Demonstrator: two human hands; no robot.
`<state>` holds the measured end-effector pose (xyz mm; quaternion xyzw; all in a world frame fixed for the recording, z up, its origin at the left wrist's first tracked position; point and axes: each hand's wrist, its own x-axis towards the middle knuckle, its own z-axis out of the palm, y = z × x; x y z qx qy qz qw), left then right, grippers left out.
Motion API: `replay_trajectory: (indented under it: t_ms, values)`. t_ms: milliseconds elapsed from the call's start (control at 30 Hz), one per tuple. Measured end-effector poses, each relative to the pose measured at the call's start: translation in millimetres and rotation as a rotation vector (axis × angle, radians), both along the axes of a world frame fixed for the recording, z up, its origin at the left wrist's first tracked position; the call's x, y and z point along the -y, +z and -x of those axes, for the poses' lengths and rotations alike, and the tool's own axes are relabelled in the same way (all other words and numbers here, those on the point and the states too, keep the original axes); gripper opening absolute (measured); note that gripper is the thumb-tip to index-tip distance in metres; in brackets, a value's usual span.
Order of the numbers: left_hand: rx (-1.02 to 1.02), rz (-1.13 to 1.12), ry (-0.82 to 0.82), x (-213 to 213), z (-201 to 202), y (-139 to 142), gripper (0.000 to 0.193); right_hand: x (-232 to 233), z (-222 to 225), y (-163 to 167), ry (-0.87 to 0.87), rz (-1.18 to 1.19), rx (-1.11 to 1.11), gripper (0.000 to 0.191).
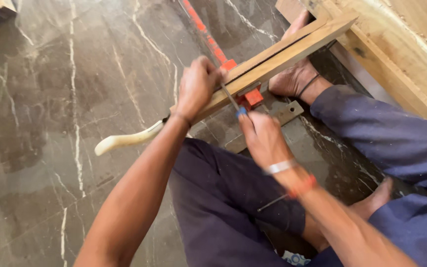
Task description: The person sits on the floor and saws a wooden frame strip held in an orange clamp on a wooden jig, using a hacksaw with steady back-and-forth strokes while steadying the wood with the other hand.
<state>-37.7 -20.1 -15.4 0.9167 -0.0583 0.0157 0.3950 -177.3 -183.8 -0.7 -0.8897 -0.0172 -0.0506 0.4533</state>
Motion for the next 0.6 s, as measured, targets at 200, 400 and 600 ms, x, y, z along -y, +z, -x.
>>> replay_trajectory:
  t_ms: [200,400,600]
  values:
    - [0.074,-0.036,0.013,-2,-21,-8,0.034,-5,-25,-15,0.030,-0.032,0.103,0.042]
    - [-0.084,0.060,0.030,-3,-21,13,0.035,-11,-31,-3,0.009,-0.068,-0.006,0.041]
    - [0.003,-0.031,0.078,2,0,-12,0.036,4,1,-5,-0.025,-0.030,-0.072,0.043]
